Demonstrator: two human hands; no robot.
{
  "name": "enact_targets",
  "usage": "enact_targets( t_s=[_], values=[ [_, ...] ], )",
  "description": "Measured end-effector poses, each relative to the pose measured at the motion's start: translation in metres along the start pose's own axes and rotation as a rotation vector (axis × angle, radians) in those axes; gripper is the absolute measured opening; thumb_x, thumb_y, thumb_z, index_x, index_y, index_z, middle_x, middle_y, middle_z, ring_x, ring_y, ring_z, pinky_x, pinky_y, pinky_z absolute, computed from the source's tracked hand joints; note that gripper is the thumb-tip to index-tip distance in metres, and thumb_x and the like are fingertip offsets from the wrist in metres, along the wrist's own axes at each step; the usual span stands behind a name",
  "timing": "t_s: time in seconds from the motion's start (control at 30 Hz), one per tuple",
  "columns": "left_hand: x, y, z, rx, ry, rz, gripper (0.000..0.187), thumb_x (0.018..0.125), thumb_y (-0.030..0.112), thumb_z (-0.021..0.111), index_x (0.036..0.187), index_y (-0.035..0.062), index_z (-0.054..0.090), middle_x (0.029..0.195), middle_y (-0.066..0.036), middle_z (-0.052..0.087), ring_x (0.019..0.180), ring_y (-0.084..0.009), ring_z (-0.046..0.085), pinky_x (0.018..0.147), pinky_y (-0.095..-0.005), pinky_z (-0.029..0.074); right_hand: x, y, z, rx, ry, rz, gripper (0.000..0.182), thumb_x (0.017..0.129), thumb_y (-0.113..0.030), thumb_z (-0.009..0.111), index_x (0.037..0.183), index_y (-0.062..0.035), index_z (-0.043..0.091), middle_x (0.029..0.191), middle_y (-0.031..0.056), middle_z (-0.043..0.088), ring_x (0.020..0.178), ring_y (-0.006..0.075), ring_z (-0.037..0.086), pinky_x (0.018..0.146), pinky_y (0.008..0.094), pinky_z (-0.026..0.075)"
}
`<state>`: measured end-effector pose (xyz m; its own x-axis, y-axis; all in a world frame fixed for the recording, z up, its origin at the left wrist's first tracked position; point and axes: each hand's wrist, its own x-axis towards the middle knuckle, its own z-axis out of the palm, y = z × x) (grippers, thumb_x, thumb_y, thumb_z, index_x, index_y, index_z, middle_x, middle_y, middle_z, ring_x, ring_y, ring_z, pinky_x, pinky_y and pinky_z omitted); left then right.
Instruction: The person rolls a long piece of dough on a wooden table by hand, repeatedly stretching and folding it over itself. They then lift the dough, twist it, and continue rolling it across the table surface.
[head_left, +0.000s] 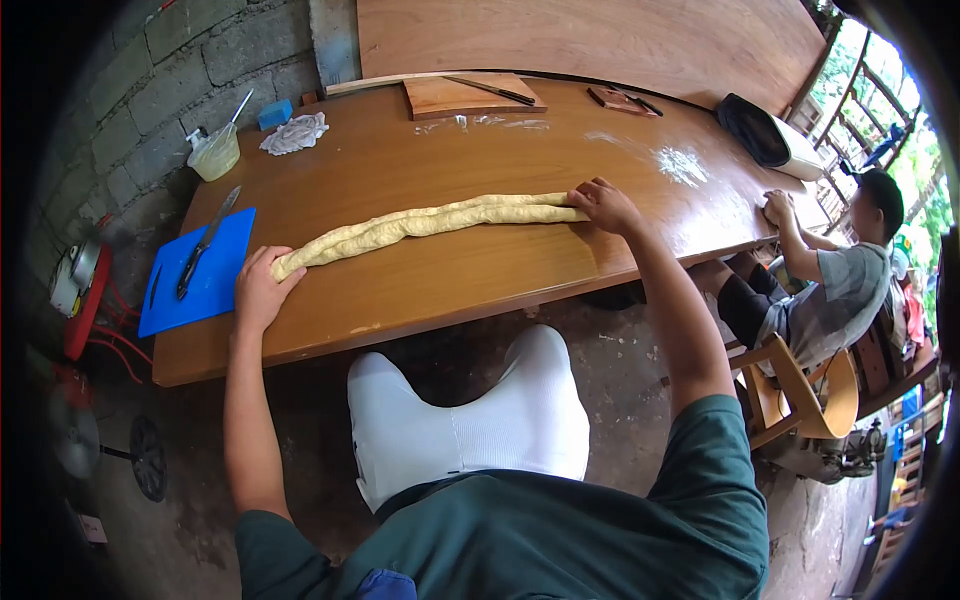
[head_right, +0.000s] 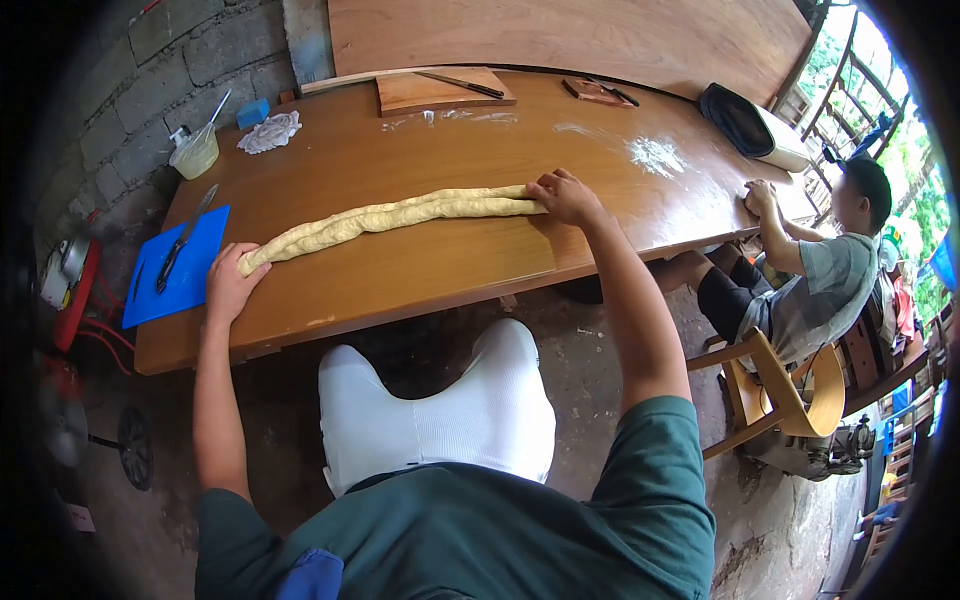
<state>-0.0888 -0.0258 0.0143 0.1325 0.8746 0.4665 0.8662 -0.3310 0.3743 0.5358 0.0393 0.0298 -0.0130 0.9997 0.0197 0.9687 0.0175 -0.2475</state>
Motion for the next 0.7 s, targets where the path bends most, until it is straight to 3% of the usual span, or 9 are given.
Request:
enact_targets(
  t_s=[0.07, 0.1, 0.2, 0.23, 0.37, 0.53, 0.6, 0.67, 0.7],
  values=[
    [-0.001, 0.005, -0.004, -0.088, 0.046, 0.029, 0.036, 0.084, 0.019, 0.089, 0.114, 0.0047, 0.072, 0.111, -0.011, 0.071, 0.105, -0.0316, 0.07, 0.091, -0.0414, 0.055, -0.007, 0.004, 0.025, 0.129, 0.23, -0.158, 0.059, 0.106, -0.058, 0.057, 0.138, -0.0105, 0.066, 0.142, 0.0187, 0.061, 0.136, 0.0389, 0.057, 0.11, 0.0499, 0.049],
    [-0.002, 0.009, -0.008, -0.17, 0.07, 0.045, 0.038, 0.083, 0.013, 0.09, 0.115, 0.0028, 0.072, 0.112, -0.01, 0.07, 0.105, -0.0293, 0.07, 0.092, -0.0384, 0.056, -0.013, -0.002, 0.028, 0.101, 0.342, -0.235, 0.058, 0.101, -0.051, 0.067, 0.141, -0.0101, 0.063, 0.139, 0.0204, 0.058, 0.134, 0.0407, 0.055, 0.111, 0.0501, 0.047],
    [-0.008, -0.017, -0.015, -0.28, -0.01, -0.001, 0.037, 0.083, 0.011, 0.089, 0.114, 0.0013, 0.072, 0.111, -0.009, 0.07, 0.106, -0.0258, 0.07, 0.093, -0.036, 0.056, -0.05, -0.027, 0.02, 0.095, 0.487, -0.274, 0.052, 0.097, -0.042, 0.074, 0.137, -0.0102, 0.064, 0.136, 0.0179, 0.059, 0.131, 0.04, 0.053, 0.113, 0.0499, 0.045],
    [-0.014, -0.03, -0.013, -0.368, -0.036, -0.078, 0.036, 0.087, 0.012, 0.087, 0.117, 0.0, 0.072, 0.111, -0.009, 0.073, 0.105, -0.0213, 0.07, 0.094, -0.0339, 0.055, -0.055, -0.025, 0.024, 0.146, 0.437, -0.275, 0.049, 0.094, -0.036, 0.077, 0.135, -0.0106, 0.065, 0.134, 0.0168, 0.059, 0.127, 0.0394, 0.053, 0.113, 0.0491, 0.044],
    [-0.019, -0.051, -0.011, -0.368, 0.0, -0.066, 0.034, 0.094, 0.018, 0.083, 0.12, -0.001, 0.072, 0.108, -0.009, 0.077, 0.101, -0.0155, 0.07, 0.093, -0.0323, 0.055, -0.061, -0.014, 0.034, 0.021, 0.393, -0.216, 0.041, 0.096, -0.034, 0.075, 0.13, -0.0114, 0.069, 0.133, 0.0169, 0.062, 0.126, 0.0394, 0.055, 0.11, 0.049, 0.045],
    [-0.005, -0.066, 0.0, -0.502, 0.071, -0.136, 0.029, 0.103, 0.026, 0.077, 0.113, -0.0012, 0.074, 0.098, -0.006, 0.076, 0.09, -0.0077, 0.065, 0.082, -0.0268, 0.053, -0.042, 0.006, 0.033, -0.003, 0.401, -0.286, 0.027, 0.101, -0.027, 0.068, 0.118, -0.0067, 0.074, 0.115, 0.014, 0.072, 0.113, 0.0367, 0.066, 0.1, 0.0466, 0.053],
    [0.003, -0.068, -0.002, -0.558, 0.118, -0.166, 0.033, 0.105, 0.031, 0.074, 0.108, -0.0019, 0.075, 0.092, -0.005, 0.075, 0.084, -0.0081, 0.065, 0.076, -0.0268, 0.053, -0.057, -0.007, 0.006, -0.032, 0.29, -0.17, 0.024, 0.102, -0.024, 0.066, 0.113, -0.0044, 0.074, 0.115, 0.0164, 0.073, 0.11, 0.0368, 0.068, 0.095, 0.0471, 0.054],
    [0.008, -0.051, -0.028, -0.498, 0.051, -0.299, 0.043, 0.105, 0.04, 0.072, 0.106, -0.0029, 0.076, 0.085, -0.003, 0.073, 0.077, -0.0096, 0.065, 0.069, -0.0289, 0.052, -0.037, 0.02, -0.002, 0.253, 0.212, 0.004, 0.023, 0.102, -0.023, 0.066, 0.111, -0.004, 0.073, 0.116, 0.0174, 0.073, 0.108, 0.0387, 0.069, 0.091, 0.0493, 0.055],
    [0.01, -0.05, -0.033, -0.511, 0.006, -0.413, 0.045, 0.104, 0.044, 0.073, 0.106, -0.0014, 0.076, 0.084, -0.004, 0.074, 0.074, -0.0137, 0.066, 0.067, -0.0323, 0.052, -0.035, 0.031, -0.004, 0.191, 0.266, -0.042, 0.023, 0.102, -0.023, 0.066, 0.111, -0.0039, 0.073, 0.115, 0.0181, 0.073, 0.109, 0.0392, 0.069, 0.092, 0.0497, 0.054]
  ],
)
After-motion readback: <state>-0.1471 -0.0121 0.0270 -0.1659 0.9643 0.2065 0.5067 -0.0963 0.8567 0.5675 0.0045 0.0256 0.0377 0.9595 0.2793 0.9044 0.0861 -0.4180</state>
